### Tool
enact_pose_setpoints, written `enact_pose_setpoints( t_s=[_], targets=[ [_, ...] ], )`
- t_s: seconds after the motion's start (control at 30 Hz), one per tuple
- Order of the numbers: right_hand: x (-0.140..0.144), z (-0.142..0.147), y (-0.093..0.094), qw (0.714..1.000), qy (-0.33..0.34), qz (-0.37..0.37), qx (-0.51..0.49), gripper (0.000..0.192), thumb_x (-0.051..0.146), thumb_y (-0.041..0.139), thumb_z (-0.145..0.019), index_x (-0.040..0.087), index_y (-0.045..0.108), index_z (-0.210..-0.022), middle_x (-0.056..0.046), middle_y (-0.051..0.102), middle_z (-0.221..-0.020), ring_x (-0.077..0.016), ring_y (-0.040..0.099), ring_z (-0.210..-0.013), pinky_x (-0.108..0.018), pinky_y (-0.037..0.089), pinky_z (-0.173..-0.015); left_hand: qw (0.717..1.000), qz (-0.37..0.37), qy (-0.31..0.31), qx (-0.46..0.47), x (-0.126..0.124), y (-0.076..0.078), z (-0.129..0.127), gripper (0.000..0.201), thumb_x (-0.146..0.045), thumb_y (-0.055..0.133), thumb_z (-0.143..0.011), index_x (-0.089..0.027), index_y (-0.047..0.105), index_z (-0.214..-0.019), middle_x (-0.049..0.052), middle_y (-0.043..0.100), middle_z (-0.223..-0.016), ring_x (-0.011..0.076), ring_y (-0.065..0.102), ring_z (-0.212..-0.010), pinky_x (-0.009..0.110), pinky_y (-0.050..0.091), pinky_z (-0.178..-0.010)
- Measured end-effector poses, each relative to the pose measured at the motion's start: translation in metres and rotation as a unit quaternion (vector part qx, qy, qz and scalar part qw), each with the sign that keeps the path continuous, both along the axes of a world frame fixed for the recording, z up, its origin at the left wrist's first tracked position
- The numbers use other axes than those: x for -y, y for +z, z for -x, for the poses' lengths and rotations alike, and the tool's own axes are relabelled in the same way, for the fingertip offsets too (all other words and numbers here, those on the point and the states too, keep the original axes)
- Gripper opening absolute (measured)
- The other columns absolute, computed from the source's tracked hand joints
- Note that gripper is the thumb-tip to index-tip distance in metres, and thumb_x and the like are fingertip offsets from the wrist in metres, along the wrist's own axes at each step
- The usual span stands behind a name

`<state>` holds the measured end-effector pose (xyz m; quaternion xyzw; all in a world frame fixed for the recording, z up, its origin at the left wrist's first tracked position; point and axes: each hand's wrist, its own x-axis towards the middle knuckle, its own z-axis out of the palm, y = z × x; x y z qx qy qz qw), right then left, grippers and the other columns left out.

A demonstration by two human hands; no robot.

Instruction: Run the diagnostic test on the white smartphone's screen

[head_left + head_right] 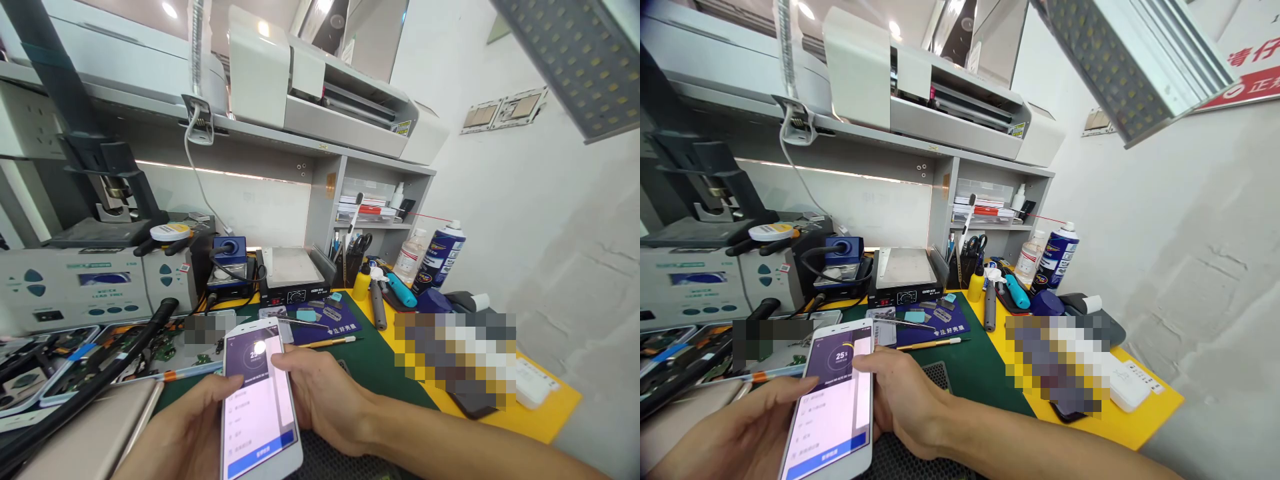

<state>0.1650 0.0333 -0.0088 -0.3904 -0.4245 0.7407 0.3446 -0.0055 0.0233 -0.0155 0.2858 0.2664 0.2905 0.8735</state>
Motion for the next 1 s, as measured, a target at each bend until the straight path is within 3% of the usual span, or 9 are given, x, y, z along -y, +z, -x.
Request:
enact_pose_setpoints(
  t_s=[0.2,0.33,0.53,0.67,1.0],
  targets=[
    [-0.001,0.001,-0.001,1.000,0.005,0.001,-0.001,0.048,0.050,0.058,-0.072,0.016,0.061,-0.106,-0.007,0.072,-0.087,-0.0205,0.065,-0.072,-0.029,0.040,-0.064,1.000,0.009,-0.013,0.020,-0.005,-0.004,0.004,0.067,-0.028,0.059,-0.093,-0.018,0.034,-0.155,0.021,0.077,-0.110,0.0309,0.075,-0.063,0.043,0.062,-0.053],
    [0.000,0.001,0.000,1.000,0.003,0.001,0.010,0.047,0.047,0.054,-0.073,0.016,0.062,-0.107,-0.008,0.073,-0.089,-0.0206,0.065,-0.071,-0.029,0.040,-0.062,1.000,-0.002,-0.006,-0.019,-0.005,0.000,0.003,0.073,-0.023,0.058,-0.092,-0.013,0.026,-0.157,0.023,0.078,-0.105,0.0315,0.075,-0.064,0.042,0.061,-0.052],
    [0.001,0.001,0.003,1.000,0.005,-0.005,0.009,0.046,0.047,0.053,-0.074,0.015,0.061,-0.106,-0.010,0.072,-0.091,-0.0227,0.065,-0.073,-0.030,0.040,-0.065,0.999,-0.006,0.009,-0.049,-0.001,0.008,-0.001,0.071,-0.033,0.058,-0.094,-0.014,0.027,-0.155,0.021,0.078,-0.102,0.0286,0.073,-0.060,0.040,0.059,-0.050],
    [0.002,0.001,0.003,1.000,0.000,-0.001,0.008,0.043,0.046,0.053,-0.074,0.016,0.061,-0.104,-0.010,0.071,-0.091,-0.0224,0.064,-0.072,-0.030,0.039,-0.066,1.000,0.013,-0.002,-0.017,0.000,0.012,-0.002,0.070,-0.032,0.057,-0.094,-0.021,0.028,-0.157,0.020,0.076,-0.113,0.0267,0.074,-0.060,0.039,0.060,-0.051],
    [0.003,0.001,0.008,1.000,-0.004,-0.012,-0.004,0.052,0.015,0.060,-0.048,0.017,0.067,-0.100,-0.003,0.071,-0.084,-0.0154,0.058,-0.065,-0.027,0.041,-0.064,0.999,0.019,0.013,-0.041,0.002,0.006,0.000,0.070,-0.015,0.055,-0.089,-0.012,0.029,-0.154,0.018,0.079,-0.094,0.0265,0.072,-0.057,0.037,0.060,-0.050]
  ],
)
